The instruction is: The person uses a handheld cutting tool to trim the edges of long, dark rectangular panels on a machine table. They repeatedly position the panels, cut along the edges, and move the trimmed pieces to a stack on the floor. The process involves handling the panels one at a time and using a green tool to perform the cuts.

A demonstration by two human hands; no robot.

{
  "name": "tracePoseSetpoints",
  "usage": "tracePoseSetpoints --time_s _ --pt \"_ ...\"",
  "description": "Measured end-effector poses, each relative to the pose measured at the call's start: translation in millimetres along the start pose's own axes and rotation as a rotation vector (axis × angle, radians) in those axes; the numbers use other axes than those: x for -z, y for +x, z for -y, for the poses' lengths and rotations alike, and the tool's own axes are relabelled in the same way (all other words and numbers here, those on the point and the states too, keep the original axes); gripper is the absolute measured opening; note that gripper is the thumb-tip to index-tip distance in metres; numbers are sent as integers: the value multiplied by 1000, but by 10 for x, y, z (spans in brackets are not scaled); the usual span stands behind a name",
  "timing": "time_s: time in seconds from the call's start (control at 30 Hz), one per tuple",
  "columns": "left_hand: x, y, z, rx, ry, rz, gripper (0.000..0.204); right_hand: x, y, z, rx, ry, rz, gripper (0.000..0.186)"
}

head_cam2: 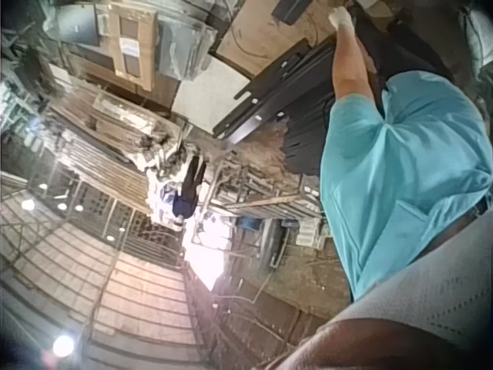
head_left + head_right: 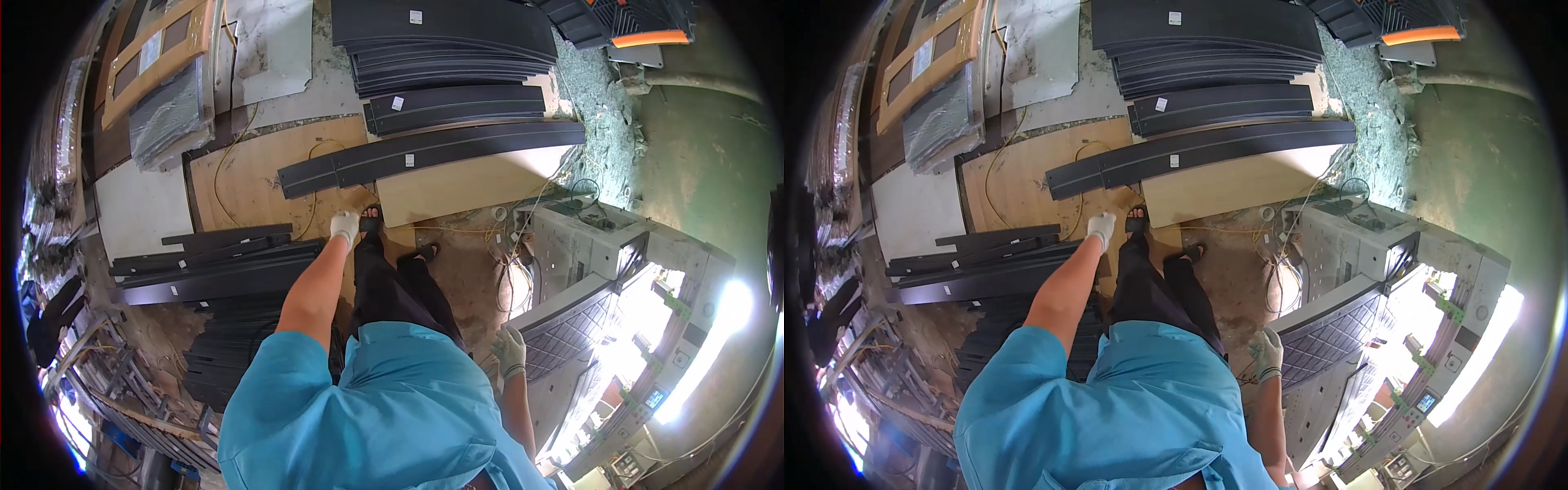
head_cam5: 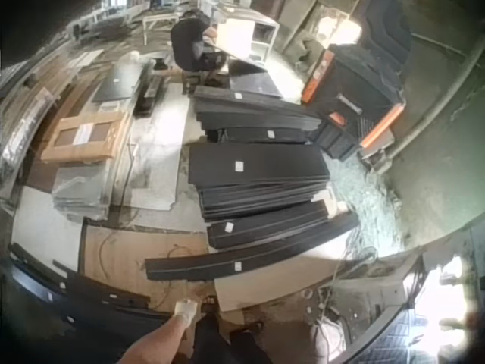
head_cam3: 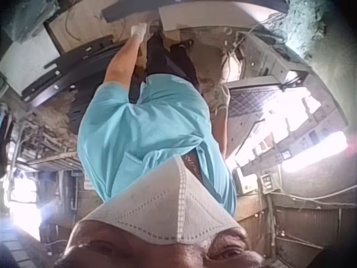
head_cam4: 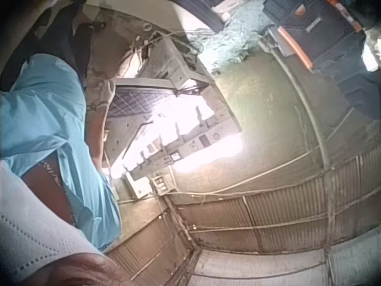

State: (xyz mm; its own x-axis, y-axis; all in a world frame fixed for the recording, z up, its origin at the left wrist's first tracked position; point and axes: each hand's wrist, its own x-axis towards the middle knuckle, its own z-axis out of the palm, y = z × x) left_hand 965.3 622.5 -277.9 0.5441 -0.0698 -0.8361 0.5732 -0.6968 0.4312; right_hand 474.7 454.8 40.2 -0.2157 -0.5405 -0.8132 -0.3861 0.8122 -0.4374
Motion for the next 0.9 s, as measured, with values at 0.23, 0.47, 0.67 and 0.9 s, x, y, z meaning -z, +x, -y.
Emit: tracePoseSetpoints --time_s 0.23,0.47,0.67,0.9 --pt "3 -290 670 -35 76 134 17 -2 -51 -240 -5 33 31 46" --pt "64 -715 258 68 -165 550 17 124 4 -620 51 78 43 53" --pt "-589 -1235 -230 -69 50 859 8 541 -112 -1208 79 123 167 55" --pt "-2124 -2834 109 -809 424 689 36 1502 -124 -2847 33 310 85 51"
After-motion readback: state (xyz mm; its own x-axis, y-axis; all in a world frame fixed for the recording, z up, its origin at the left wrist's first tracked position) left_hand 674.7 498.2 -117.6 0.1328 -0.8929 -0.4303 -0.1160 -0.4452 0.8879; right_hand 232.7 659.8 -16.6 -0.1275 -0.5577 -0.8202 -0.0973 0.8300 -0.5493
